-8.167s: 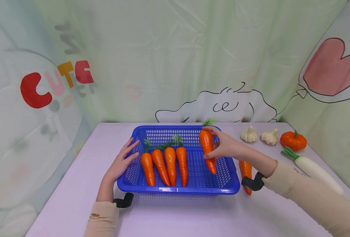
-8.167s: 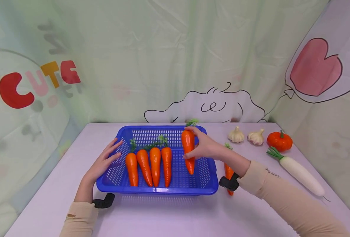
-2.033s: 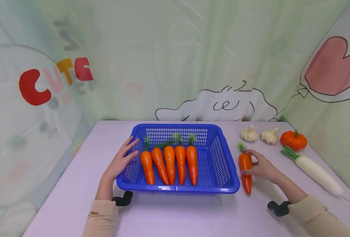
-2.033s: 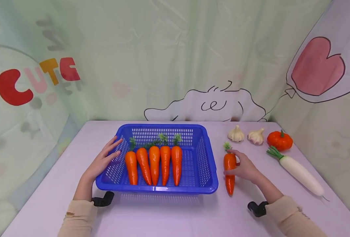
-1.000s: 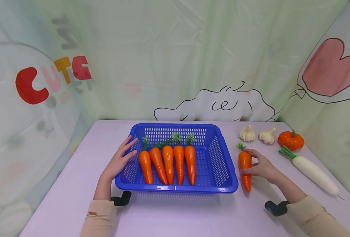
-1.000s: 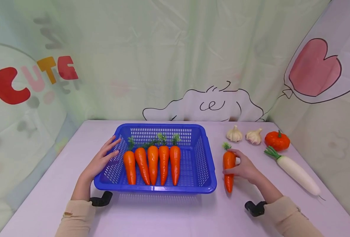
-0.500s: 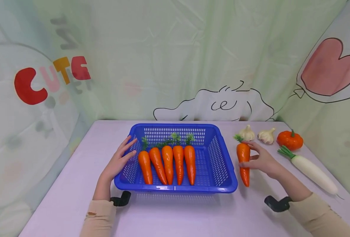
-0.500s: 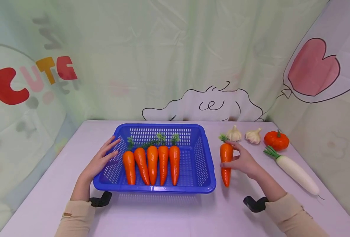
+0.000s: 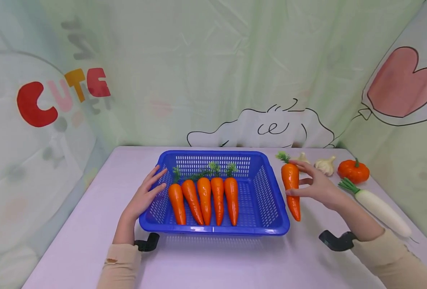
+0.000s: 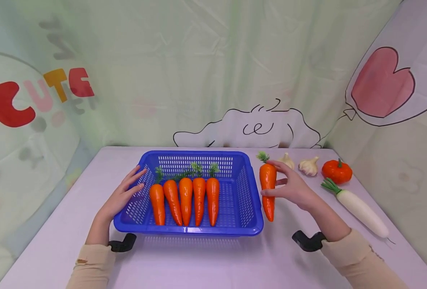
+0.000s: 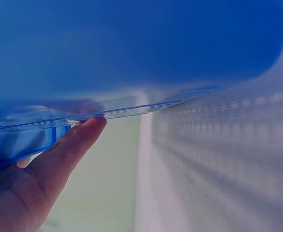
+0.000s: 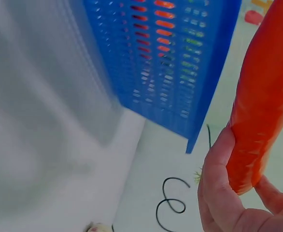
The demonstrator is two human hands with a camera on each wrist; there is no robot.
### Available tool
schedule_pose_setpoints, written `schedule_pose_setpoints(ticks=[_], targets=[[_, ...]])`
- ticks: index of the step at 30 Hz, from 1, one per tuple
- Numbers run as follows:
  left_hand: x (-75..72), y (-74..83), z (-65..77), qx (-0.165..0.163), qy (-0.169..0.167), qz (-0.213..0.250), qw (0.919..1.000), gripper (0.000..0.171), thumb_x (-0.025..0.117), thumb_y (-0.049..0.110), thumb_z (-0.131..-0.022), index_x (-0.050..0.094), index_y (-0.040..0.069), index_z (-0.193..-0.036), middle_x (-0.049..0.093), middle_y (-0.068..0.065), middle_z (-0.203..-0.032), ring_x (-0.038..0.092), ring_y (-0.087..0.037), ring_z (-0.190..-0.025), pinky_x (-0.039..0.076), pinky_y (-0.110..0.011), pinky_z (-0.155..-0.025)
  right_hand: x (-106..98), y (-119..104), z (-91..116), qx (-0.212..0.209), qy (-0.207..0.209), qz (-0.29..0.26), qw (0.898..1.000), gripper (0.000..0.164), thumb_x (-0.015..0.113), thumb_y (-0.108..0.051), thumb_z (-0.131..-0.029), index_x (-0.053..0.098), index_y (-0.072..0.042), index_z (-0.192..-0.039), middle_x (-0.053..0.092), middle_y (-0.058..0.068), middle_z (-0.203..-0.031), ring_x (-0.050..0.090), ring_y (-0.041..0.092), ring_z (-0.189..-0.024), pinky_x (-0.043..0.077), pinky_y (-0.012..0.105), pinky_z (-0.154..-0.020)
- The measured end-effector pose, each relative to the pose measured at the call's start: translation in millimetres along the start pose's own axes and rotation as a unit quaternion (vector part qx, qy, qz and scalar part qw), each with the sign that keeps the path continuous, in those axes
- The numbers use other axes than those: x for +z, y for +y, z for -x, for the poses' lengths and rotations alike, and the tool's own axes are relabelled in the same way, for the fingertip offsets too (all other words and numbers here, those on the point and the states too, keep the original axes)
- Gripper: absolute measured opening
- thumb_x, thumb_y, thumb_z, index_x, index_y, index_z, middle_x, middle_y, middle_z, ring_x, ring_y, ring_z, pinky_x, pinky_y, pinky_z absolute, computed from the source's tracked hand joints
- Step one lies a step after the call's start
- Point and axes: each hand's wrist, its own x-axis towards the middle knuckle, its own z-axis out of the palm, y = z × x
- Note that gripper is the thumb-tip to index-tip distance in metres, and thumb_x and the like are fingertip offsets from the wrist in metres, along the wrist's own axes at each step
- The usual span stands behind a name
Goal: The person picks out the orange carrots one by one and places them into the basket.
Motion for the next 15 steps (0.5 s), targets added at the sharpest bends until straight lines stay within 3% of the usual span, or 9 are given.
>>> schedule_pose_setpoints(ticks=[9, 15], targets=[[0.1, -1.6, -1.0, -0.001, 0.002, -0.001, 1.0000, 0.049, 0.045, 0.016, -0.095, 0.034, 0.004, -0.141, 0.009, -0.015, -0.152, 0.005, -0.038, -0.137, 0.009, -0.067, -0.101, 15, -23, -7, -0.015, -0.022, -0.008, 1.000, 0.084, 0.073, -0.015, -0.077, 0.022, -0.005, -0.143, 0.027, 0.030, -0.136, 0.046, 0.041, -0.104, 0.054, 0.040, -0.071], [0.2, -26.3, -11.1, -0.001, 0.003, -0.002, 1.0000, 0.049, 0.047, 0.023, -0.094, 0.036, 0.012, -0.141, 0.009, -0.008, -0.153, 0.005, -0.035, -0.138, 0.009, -0.067, -0.100, 25, -26, -15, -0.025, -0.040, -0.028, 0.999, 0.083, 0.072, -0.015, -0.077, 0.023, -0.006, -0.143, 0.028, 0.028, -0.136, 0.047, 0.038, -0.104, 0.053, 0.039, -0.073]])
